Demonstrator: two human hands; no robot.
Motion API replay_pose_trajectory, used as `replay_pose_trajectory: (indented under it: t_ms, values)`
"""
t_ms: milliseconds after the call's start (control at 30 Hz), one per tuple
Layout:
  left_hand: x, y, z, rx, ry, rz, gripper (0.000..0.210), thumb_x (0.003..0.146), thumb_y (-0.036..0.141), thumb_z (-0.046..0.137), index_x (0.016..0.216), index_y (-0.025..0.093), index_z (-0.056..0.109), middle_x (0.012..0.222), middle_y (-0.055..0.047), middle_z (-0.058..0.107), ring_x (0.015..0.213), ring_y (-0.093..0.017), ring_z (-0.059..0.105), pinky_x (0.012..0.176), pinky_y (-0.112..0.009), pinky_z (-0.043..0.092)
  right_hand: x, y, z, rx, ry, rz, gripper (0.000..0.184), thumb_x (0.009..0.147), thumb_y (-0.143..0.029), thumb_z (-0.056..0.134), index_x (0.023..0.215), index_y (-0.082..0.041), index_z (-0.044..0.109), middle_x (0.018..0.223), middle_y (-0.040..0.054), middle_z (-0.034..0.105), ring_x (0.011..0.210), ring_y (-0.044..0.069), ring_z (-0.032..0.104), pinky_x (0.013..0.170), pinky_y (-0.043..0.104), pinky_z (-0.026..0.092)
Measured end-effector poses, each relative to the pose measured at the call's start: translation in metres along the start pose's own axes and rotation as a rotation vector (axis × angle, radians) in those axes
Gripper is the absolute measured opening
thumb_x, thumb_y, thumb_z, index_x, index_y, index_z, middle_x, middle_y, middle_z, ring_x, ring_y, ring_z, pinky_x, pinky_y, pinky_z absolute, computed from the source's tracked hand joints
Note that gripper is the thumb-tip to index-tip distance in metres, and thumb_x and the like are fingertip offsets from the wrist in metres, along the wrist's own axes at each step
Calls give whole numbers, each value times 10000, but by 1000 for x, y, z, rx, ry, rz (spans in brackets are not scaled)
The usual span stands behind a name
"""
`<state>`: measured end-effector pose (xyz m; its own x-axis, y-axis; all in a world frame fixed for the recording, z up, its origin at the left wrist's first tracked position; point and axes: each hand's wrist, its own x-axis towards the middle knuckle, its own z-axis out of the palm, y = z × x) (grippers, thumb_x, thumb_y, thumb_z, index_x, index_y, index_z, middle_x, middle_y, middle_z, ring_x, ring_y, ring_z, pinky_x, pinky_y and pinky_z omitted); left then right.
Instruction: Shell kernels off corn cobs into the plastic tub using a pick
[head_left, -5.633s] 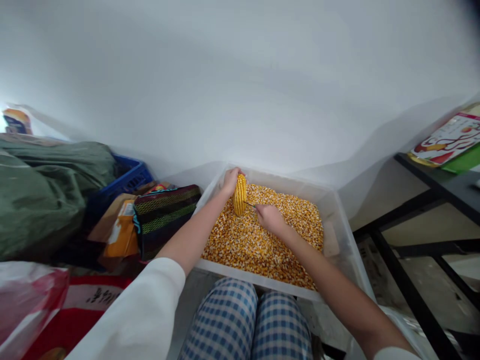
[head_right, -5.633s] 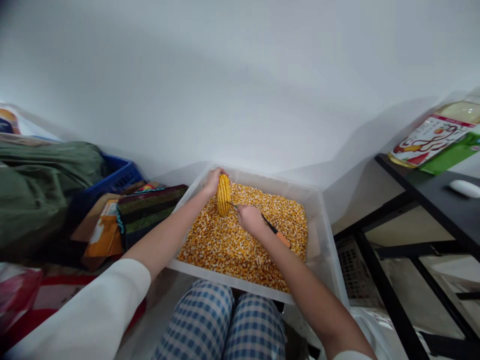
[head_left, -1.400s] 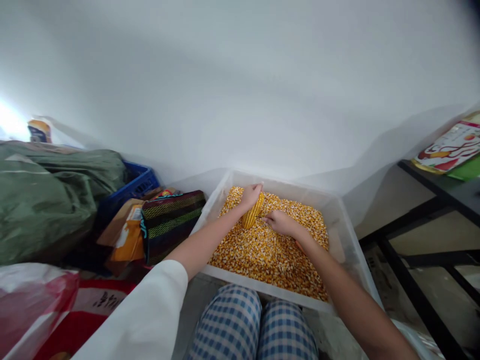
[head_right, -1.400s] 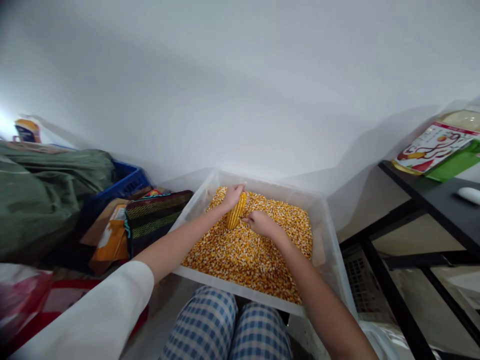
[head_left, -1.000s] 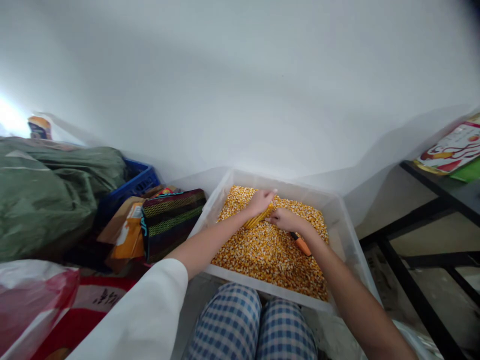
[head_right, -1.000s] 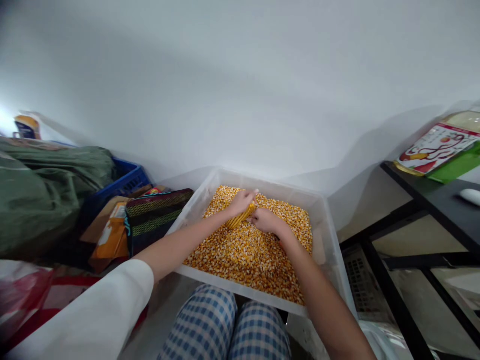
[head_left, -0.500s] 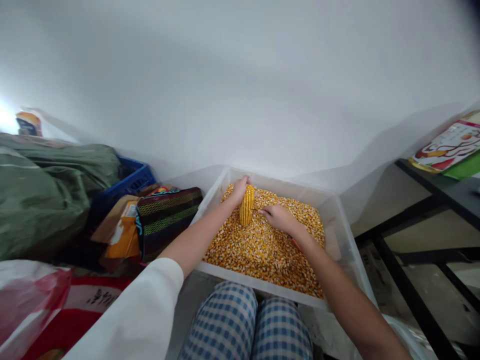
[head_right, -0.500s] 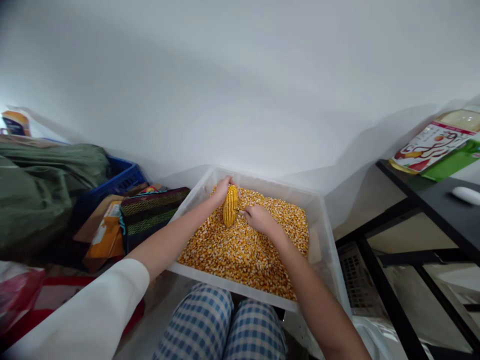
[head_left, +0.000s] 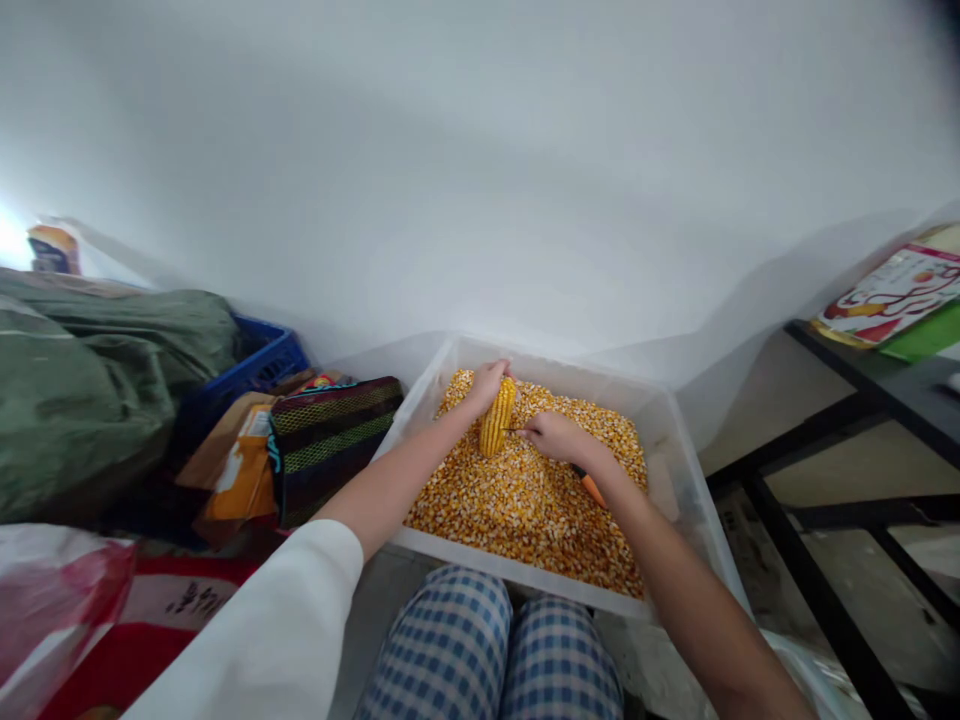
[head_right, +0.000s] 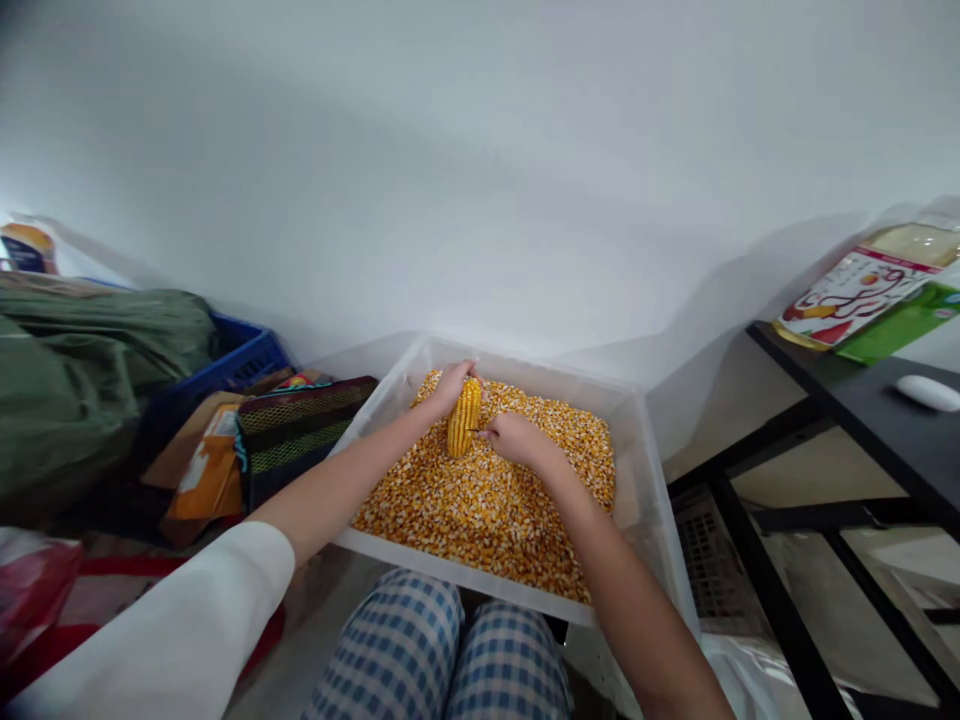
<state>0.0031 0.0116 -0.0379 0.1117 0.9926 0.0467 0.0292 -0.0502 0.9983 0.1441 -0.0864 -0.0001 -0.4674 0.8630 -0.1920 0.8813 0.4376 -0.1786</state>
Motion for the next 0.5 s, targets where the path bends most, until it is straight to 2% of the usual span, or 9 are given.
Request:
replay_pose_trajectory:
  t_ms: [133, 233, 400, 500]
  values:
    - [-20, 9, 20, 166, -138, 142, 412, 802, 440, 409, 554, 158, 579, 490, -10, 548, 534, -148, 527, 608, -263, 419, -3, 6, -5, 28, -52, -44, 250, 858, -247, 499, 802, -120, 707, 770, 75, 689, 589, 126, 536, 556, 205, 350]
    - [-31, 13, 30, 275, -186, 255, 453, 819, 462, 393, 549, 161, 598, 512, -14, 556, 587, -152, 533, 660, -265, 414, -7, 9, -5, 82, -62, -94, 210, 839, -197, 513, 802, -117, 703, 757, 60, 686, 576, 114, 516, 545, 194, 348]
    - [-35, 11, 32, 283, -221, 319, 498, 861, 451, 330, 557, 167, 605, 556, -38, 577, 619, -162, 550, 697, -275, 411, -7, 15, -2, 142, -17, -156, 211, 831, -183, 508, 817, -113, 706, 741, 53, 682, 567, 108, 493, 531, 189, 338]
    - [-38, 9, 32, 286, -220, 347, 500, 877, 444, 320, 584, 175, 623, 590, -45, 597, 647, -166, 561, 722, -276, 414, -5, 17, 1, 109, -36, -144, 228, 827, -185, 507, 778, -95, 710, 711, 62, 680, 528, 99, 469, 516, 194, 330]
